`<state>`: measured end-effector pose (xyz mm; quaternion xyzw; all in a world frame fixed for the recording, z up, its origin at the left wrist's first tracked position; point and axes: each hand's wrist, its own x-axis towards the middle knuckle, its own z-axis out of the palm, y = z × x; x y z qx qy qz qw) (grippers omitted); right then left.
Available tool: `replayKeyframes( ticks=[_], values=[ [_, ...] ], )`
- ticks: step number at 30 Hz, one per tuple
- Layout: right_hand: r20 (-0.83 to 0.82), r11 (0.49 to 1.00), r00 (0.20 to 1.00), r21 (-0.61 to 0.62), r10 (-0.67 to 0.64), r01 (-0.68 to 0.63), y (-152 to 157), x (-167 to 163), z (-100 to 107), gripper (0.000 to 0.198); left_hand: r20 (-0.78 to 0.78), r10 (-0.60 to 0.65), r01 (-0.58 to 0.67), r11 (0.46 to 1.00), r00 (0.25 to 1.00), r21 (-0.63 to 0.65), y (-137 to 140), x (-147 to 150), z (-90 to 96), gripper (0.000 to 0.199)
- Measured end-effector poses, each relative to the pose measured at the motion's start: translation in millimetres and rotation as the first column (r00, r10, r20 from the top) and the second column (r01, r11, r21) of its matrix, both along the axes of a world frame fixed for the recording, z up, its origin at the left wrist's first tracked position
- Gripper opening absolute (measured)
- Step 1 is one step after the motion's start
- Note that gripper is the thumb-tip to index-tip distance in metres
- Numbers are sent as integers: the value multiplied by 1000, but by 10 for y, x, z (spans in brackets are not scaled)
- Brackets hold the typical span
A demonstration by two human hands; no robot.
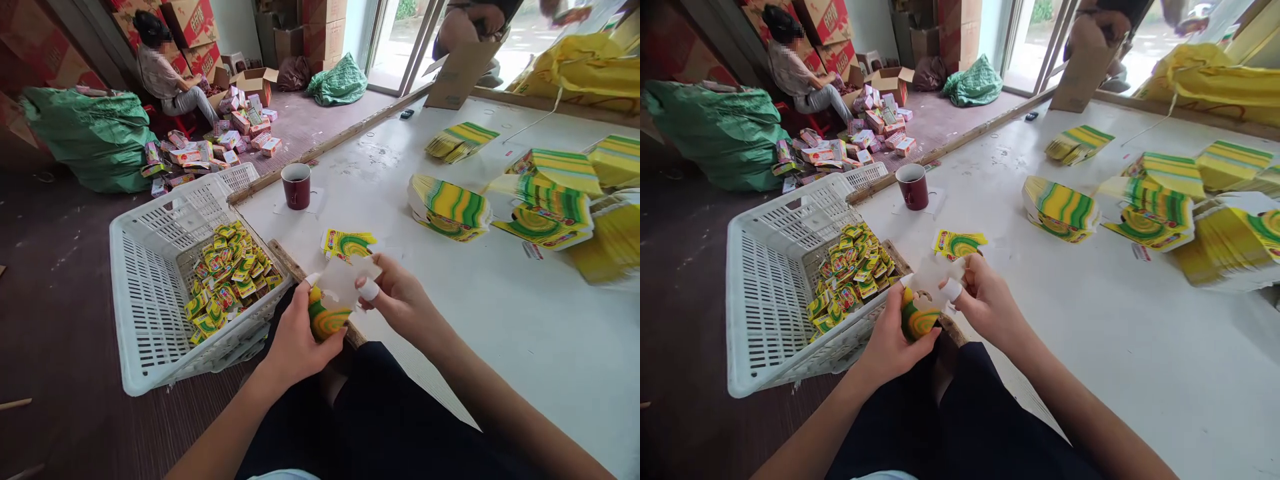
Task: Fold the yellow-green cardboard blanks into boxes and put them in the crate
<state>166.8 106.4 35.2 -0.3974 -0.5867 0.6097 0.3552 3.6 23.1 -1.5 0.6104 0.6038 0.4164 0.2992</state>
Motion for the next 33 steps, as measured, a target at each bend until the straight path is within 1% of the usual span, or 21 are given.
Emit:
replayKeyframes(
  ticks=[2, 3, 4, 6, 7, 8, 9, 10, 12, 14, 16, 18, 20, 21, 24, 25, 26, 28, 29, 31, 33],
  values=[
    [-57, 987, 997, -148, 51, -59, 9, -8, -1, 47, 26, -62, 60, 996, 998, 59, -36, 9, -24, 65],
    [-120, 964, 990, -247, 71, -99, -7, -29, -23, 48, 58, -76, 71, 993, 995, 93, -52, 21, -38, 67],
    [-192, 924, 978, -354, 83, -148, -35, -59, -58, 46, 93, -79, 67, 990, 992, 123, -64, 37, -50, 69],
    [-307, 809, 948, -535, 84, -245, -107, -130, -150, 43, 150, -74, 49, 985, 986, 165, -73, 76, -65, 73],
    [-340, 755, 937, -591, 85, -283, -140, -160, -198, 43, 172, -66, 36, 985, 983, 172, -69, 96, -67, 75],
    [-363, 717, 927, -622, 92, -315, -163, -180, -241, 44, 196, -63, 29, 985, 978, 171, -59, 113, -64, 77],
    [-384, 700, 918, -630, 96, -337, -173, -187, -274, 45, 231, -63, 27, 987, 971, 159, -44, 124, -58, 77],
    [-408, 701, 908, -619, 98, -354, -172, -180, -296, 48, 279, -67, 29, 990, 958, 138, -24, 128, -52, 77],
    [-464, 734, 880, -564, 99, -379, -143, -136, -307, 57, 367, -62, 32, 996, 928, 89, 20, 113, -43, 75],
    [-493, 786, 863, -491, 105, -376, -109, -82, -284, 60, 369, -35, 10, 998, 929, 70, 59, 76, -46, 74],
    [-460, 843, 884, -439, 87, -312, -93, -55, -251, 53, 258, -22, -1, 996, 966, 88, 78, 36, -55, 72],
    [-384, 884, 922, -409, 57, -225, -96, -65, -223, 44, 105, -49, 38, 994, 993, 104, 74, 15, -59, 65],
    [-303, 903, 952, -395, 47, -170, -103, -96, -205, 42, -8, -91, 92, 991, 996, 96, 57, 17, -51, 56],
    [-264, 905, 963, -393, 62, -166, -104, -111, -199, 43, -37, -106, 109, 991, 994, 81, 48, 23, -43, 53],
    [-167, 910, 971, -351, 171, -221, -104, -123, -182, 45, -79, -112, 114, 993, 990, 17, 36, 38, -1, 50],
    [-138, 920, 967, -305, 214, -247, -108, -116, -175, 45, -94, -108, 108, 994, 990, -5, 40, 37, 17, 49],
    [-102, 934, 962, -232, 254, -272, -116, -107, -167, 45, -110, -104, 102, 994, 988, -28, 48, 34, 35, 48],
    [12, 951, 951, -20, 308, -308, -145, -89, -151, 43, -128, -102, 92, 993, 987, -80, 73, 27, 66, 47],
    [90, 942, 945, 97, 313, -321, -163, -84, -144, 41, -119, -107, 94, 989, 987, -111, 88, 27, 76, 48],
    [249, 892, 928, 290, 279, -346, -192, -85, -143, 39, -71, -111, 99, 982, 991, -159, 112, 36, 77, 53],
    [330, 845, 916, 400, 228, -354, -197, -96, -161, 41, -21, -95, 91, 984, 995, -156, 125, 56, 54, 61]
  ],
)
